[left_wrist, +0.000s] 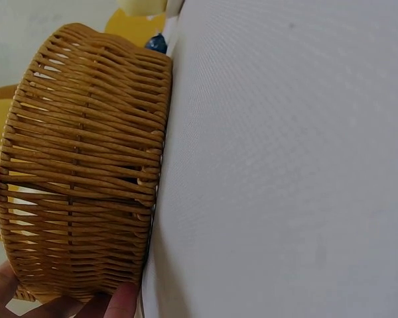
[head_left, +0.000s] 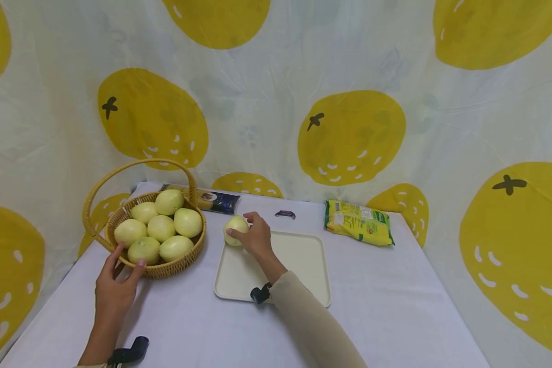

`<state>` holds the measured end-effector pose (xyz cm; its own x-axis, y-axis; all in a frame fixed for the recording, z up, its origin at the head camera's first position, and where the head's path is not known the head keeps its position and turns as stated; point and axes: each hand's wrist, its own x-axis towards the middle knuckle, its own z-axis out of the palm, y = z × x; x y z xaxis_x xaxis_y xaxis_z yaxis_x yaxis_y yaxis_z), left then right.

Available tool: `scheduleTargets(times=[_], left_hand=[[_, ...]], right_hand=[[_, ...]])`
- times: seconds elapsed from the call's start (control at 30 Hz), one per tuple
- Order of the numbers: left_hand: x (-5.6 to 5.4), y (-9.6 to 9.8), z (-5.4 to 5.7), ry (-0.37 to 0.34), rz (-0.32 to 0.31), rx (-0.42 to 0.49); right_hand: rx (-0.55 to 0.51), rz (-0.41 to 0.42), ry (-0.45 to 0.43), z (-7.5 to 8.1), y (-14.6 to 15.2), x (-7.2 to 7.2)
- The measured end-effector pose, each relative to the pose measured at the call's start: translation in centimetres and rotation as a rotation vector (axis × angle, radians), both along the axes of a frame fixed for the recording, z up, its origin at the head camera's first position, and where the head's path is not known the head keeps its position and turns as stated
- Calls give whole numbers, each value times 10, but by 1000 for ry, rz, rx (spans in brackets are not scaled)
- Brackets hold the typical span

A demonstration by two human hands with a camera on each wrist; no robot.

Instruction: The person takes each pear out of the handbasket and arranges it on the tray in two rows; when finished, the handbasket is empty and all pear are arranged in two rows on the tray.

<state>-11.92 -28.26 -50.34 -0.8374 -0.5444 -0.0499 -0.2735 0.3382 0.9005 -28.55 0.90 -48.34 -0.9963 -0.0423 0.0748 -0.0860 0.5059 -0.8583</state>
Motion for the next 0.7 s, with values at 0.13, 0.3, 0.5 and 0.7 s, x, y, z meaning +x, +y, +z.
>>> scheduleTargets(times=[0.13,0.3,0.5,0.7], left_hand=[[1,1,1,-2,1,-4],[2,3,2,-4,3,-12],[2,2,1,0,7,-13],[1,1,1,-2,4,-7]], right_hand=[[29,-1,33,2,-1,-1],[37,9,106,9,-6,0],[53,98,170,25,-21,4],[109,250,208,34,-39,5]])
